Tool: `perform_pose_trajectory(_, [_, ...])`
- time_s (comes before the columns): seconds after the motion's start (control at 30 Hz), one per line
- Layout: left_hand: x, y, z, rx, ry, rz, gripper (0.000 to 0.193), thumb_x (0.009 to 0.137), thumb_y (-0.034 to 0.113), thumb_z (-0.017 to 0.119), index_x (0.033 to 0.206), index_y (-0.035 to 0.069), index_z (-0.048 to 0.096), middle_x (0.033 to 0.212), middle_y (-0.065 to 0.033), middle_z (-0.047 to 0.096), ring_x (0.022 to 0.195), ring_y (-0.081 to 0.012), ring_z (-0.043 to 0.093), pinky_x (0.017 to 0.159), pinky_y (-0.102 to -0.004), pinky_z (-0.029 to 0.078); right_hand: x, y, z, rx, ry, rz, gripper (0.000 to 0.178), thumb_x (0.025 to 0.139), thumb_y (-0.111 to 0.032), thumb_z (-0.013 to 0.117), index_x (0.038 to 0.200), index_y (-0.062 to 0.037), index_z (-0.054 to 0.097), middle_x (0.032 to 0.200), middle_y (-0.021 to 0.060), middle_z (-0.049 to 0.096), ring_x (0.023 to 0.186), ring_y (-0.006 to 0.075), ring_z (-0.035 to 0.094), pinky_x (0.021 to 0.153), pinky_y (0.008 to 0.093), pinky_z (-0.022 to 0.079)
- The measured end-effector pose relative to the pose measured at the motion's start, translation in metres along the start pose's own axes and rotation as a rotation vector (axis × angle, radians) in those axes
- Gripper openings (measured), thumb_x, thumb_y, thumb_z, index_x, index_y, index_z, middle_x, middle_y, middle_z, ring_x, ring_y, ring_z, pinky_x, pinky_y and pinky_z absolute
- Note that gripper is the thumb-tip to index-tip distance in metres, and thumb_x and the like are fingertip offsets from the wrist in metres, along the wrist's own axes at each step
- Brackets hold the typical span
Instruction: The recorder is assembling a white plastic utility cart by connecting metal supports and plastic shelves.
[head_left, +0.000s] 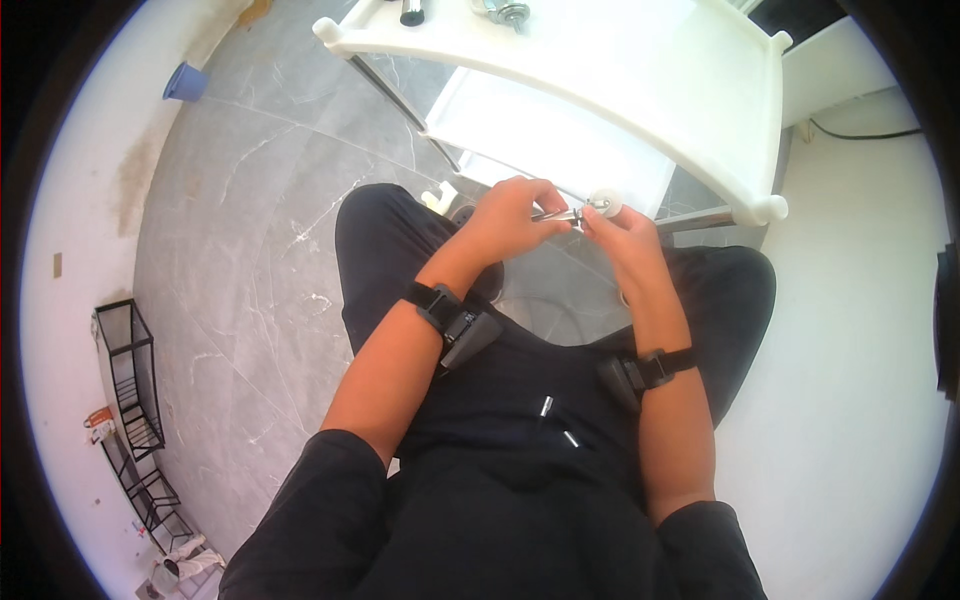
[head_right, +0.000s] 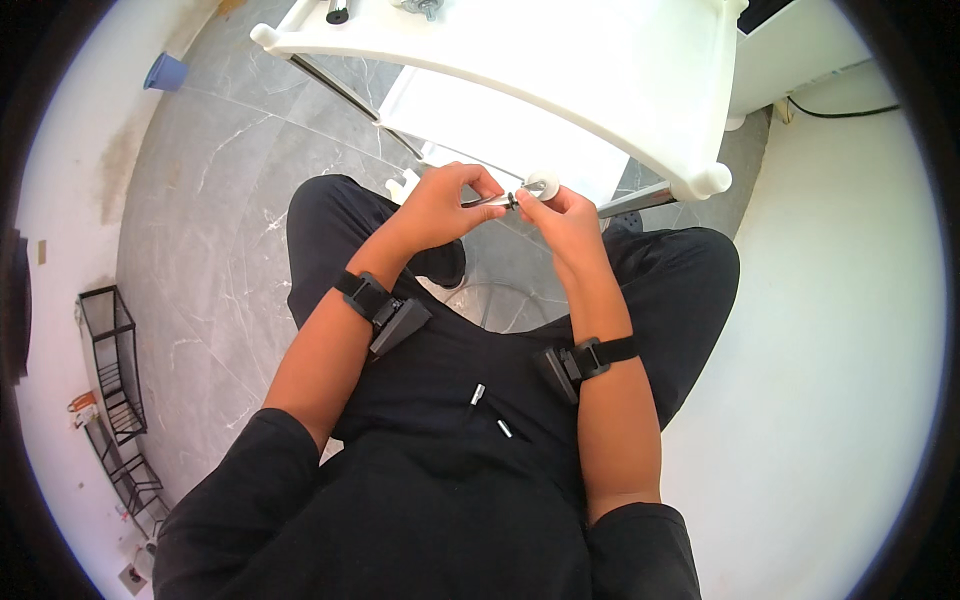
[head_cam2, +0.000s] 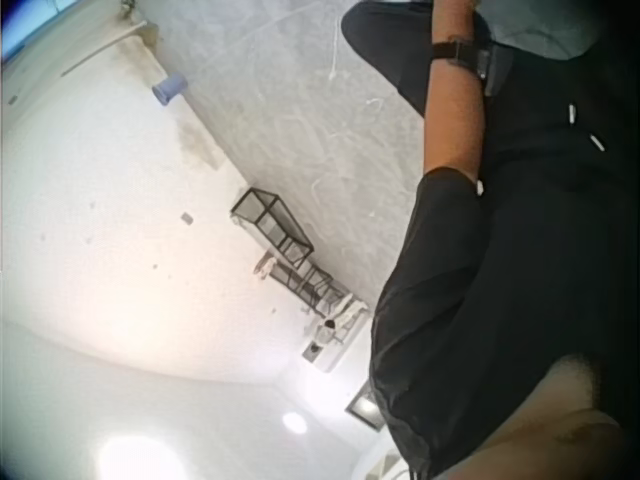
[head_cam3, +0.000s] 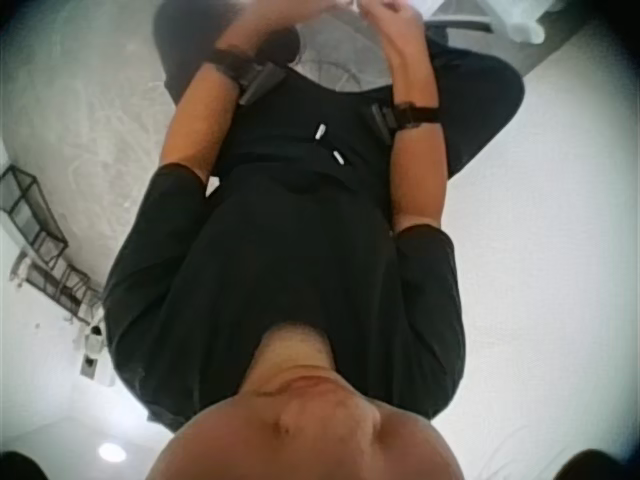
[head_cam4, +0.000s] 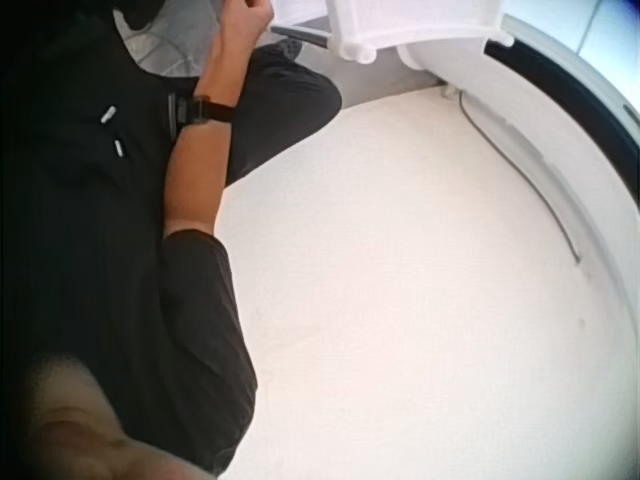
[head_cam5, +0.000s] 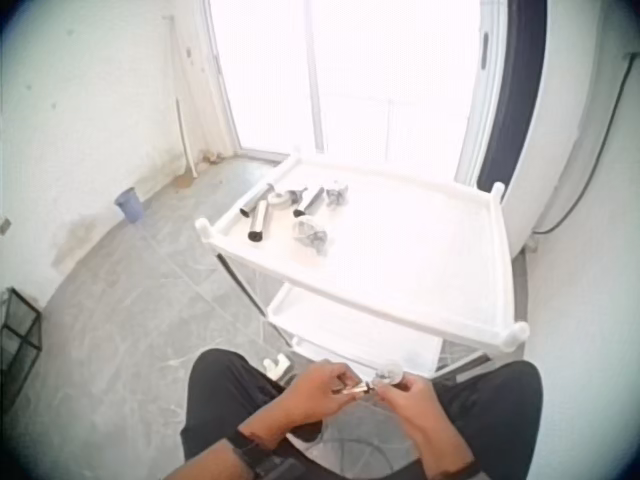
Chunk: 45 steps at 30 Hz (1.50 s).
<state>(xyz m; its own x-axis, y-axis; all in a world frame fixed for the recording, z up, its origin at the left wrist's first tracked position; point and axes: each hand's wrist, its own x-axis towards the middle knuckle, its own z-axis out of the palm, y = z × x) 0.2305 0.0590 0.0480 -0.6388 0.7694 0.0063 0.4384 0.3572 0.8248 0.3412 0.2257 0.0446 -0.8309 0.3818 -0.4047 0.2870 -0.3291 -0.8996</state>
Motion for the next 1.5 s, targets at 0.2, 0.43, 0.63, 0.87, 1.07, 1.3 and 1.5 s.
perform_pose_trajectory(0.2, [0.003, -0.008, 0.002, -0.168, -0.117, -0.132, 0.026, 0.081, 0.018, 0.077, 0.102, 0.003, 0.071, 0.083, -0.0065, 0.070, 0.079, -0.0185, 0.063, 0.075, -0.0312, 0.050, -0.001, -0.001, 0.002, -0.012, -0.001, -0.002, 0.026, 0.086, -0.016, 0.076, 0.102, 0.0026, 0.069, 0.086, 0.0034, 0.067, 0.078, 0.0084, 0.058, 0.073, 0.0229, 0.046])
perform_pose_trajectory(0.43, [-0.001, -0.005, 0.000, 0.103, -0.036, 0.052, 0.028, 0.088, 0.016, 0.071, 0.112, 0.003, 0.068, 0.093, -0.0061, 0.071, 0.081, -0.0154, 0.062, 0.078, -0.0296, 0.050, 0.001, 0.001, 0.001, 0.039, -0.017, 0.002, 0.022, 0.086, -0.014, 0.075, 0.100, 0.0022, 0.069, 0.085, 0.0030, 0.066, 0.078, 0.0078, 0.058, 0.072, 0.0228, 0.046])
perform_pose_trajectory(0.63, [0.002, -0.019, 0.006, -0.309, -0.217, -0.223, 0.027, 0.086, 0.015, 0.073, 0.109, 0.003, 0.069, 0.096, -0.0074, 0.072, 0.082, -0.0148, 0.065, 0.079, -0.0309, 0.050, 0.000, 0.002, 0.003, -0.008, -0.026, 0.020, 0.021, 0.087, -0.014, 0.074, 0.100, 0.0021, 0.068, 0.086, 0.0029, 0.066, 0.078, 0.0080, 0.058, 0.073, 0.0225, 0.045])
perform_pose_trajectory(0.87, [0.004, -0.006, -0.003, -0.185, -0.134, -0.089, 0.025, 0.084, 0.015, 0.076, 0.105, 0.003, 0.070, 0.088, -0.0055, 0.072, 0.081, -0.0127, 0.064, 0.078, -0.0278, 0.049, 0.000, 0.001, -0.001, 0.053, -0.043, -0.001, 0.021, 0.087, -0.012, 0.073, 0.102, 0.0028, 0.068, 0.087, 0.0037, 0.066, 0.080, 0.0087, 0.058, 0.074, 0.0230, 0.045])
perform_pose_trajectory(1.07, [0.001, 0.005, -0.001, -0.081, -0.039, -0.087, 0.029, 0.082, 0.019, 0.078, 0.107, 0.007, 0.070, 0.083, -0.0041, 0.070, 0.079, -0.0124, 0.062, 0.079, -0.0275, 0.048, 0.000, 0.000, -0.001, 0.097, -0.035, -0.011, 0.022, 0.087, -0.009, 0.073, 0.104, 0.0037, 0.068, 0.090, 0.0042, 0.066, 0.081, 0.0094, 0.058, 0.075, 0.0234, 0.046])
perform_pose_trajectory(1.3, [0.006, -0.005, 0.004, -0.207, -0.135, -0.189, 0.022, 0.085, 0.018, 0.075, 0.102, 0.004, 0.073, 0.084, -0.0064, 0.072, 0.078, -0.0149, 0.064, 0.079, -0.0298, 0.051, 0.003, 0.006, -0.007, 0.097, -0.025, 0.014, 0.025, 0.086, -0.011, 0.075, 0.104, 0.0047, 0.067, 0.090, 0.0050, 0.067, 0.080, 0.0098, 0.059, 0.075, 0.0234, 0.047])
perform_pose_trajectory(1.5, [0.005, -0.006, 0.002, -0.180, -0.051, -0.039, 0.022, 0.081, 0.014, 0.078, 0.098, 0.002, 0.072, 0.084, -0.0066, 0.072, 0.079, -0.0153, 0.065, 0.078, -0.0300, 0.051, 0.002, 0.005, -0.004, 0.090, 0.002, 0.015, 0.025, 0.086, -0.011, 0.075, 0.103, 0.0050, 0.068, 0.089, 0.0053, 0.067, 0.080, 0.0098, 0.059, 0.075, 0.0233, 0.047])
